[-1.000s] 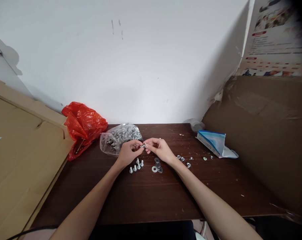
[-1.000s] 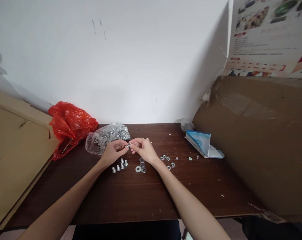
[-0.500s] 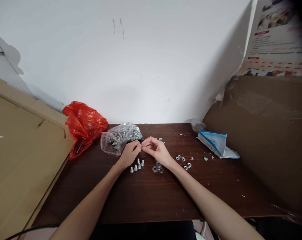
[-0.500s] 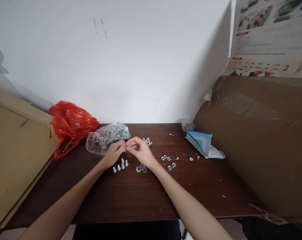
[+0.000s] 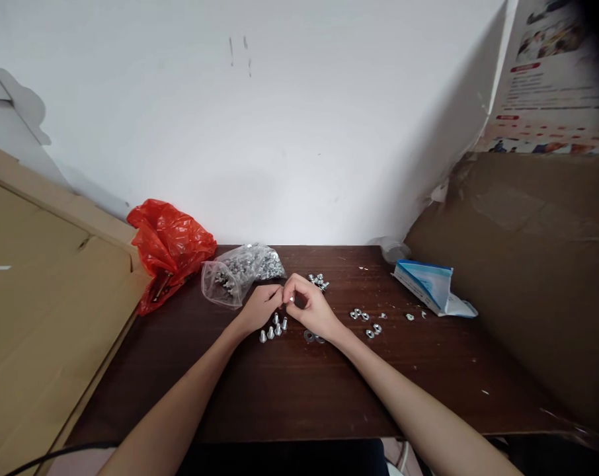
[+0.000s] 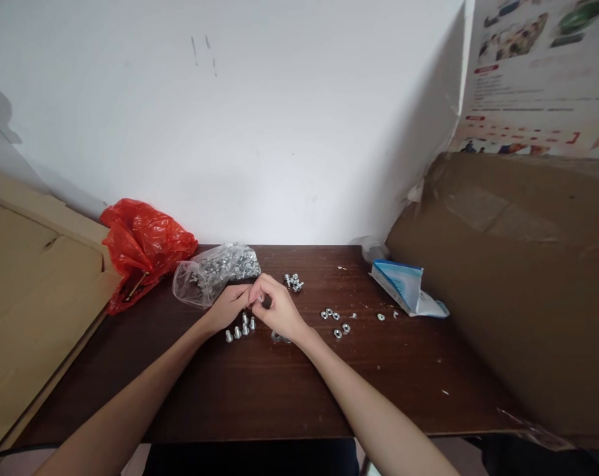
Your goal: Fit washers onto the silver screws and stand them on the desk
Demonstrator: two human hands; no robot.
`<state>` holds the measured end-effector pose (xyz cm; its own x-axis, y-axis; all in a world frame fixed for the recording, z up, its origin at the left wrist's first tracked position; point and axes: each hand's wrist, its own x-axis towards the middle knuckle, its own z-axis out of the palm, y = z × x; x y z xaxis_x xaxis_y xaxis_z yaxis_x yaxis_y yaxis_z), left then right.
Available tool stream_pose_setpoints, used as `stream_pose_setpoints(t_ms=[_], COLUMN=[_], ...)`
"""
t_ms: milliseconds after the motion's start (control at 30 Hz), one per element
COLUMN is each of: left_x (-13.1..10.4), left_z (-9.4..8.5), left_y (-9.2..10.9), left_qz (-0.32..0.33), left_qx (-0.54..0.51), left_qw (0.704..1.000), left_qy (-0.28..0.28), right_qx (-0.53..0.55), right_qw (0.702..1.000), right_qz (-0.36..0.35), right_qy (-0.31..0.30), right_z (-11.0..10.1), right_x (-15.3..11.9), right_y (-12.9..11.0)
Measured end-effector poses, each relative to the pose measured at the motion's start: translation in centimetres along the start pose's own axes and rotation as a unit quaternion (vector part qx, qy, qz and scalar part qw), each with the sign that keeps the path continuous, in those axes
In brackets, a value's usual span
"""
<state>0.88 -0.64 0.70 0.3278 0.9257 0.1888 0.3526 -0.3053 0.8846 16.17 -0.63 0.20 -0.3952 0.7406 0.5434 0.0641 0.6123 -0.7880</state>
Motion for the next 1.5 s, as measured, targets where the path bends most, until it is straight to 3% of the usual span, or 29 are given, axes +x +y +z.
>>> stream_pose_setpoints(t_ms=[333,500,700,833,1133,1400,1500], left_x=[-0.2,-0.2,0.0,0.2,0.2,0.2,0.2], left_z=[0.2,0.2,0.2,0.2,0.2,0.3,0.3], left_y=[0.2,0.1,-0.4,-0.3,-0.1,-0.3,-0.3], left_qz=[0.000,0.001,0.000,-0.009,-0.039,-0.022,-0.026], left_qx=[0.020,0.003,-0.031,-0.044,-0.067,-0.071,-0.070], left_qw=[1.000,1.000,0.999,0.999,0.996,0.997,0.997], left_qy=[-0.007,-0.002,0.012,0.013,0.036,0.022,0.022], right_qx=[0.169,0.072,-0.031,-0.041,0.053,-0.017,-0.043], right_qw=[0.981,0.989,0.985,0.986,0.993,0.997,0.998], right_qz=[0.092,0.115,0.170,0.160,0.106,0.063,0.028], right_qy=[0.026,0.067,0.012,0.023,-0.010,0.043,0.038], right_z=[0.5,0.5,-0.3,-0.5,-0.8,-0.4,-0.3], right_x=[0.1,0.0,0.0,0.1,0.1,0.1,0.0], right_y=[0.3,1.1,0.7,0.5,0.3,0.3,0.2])
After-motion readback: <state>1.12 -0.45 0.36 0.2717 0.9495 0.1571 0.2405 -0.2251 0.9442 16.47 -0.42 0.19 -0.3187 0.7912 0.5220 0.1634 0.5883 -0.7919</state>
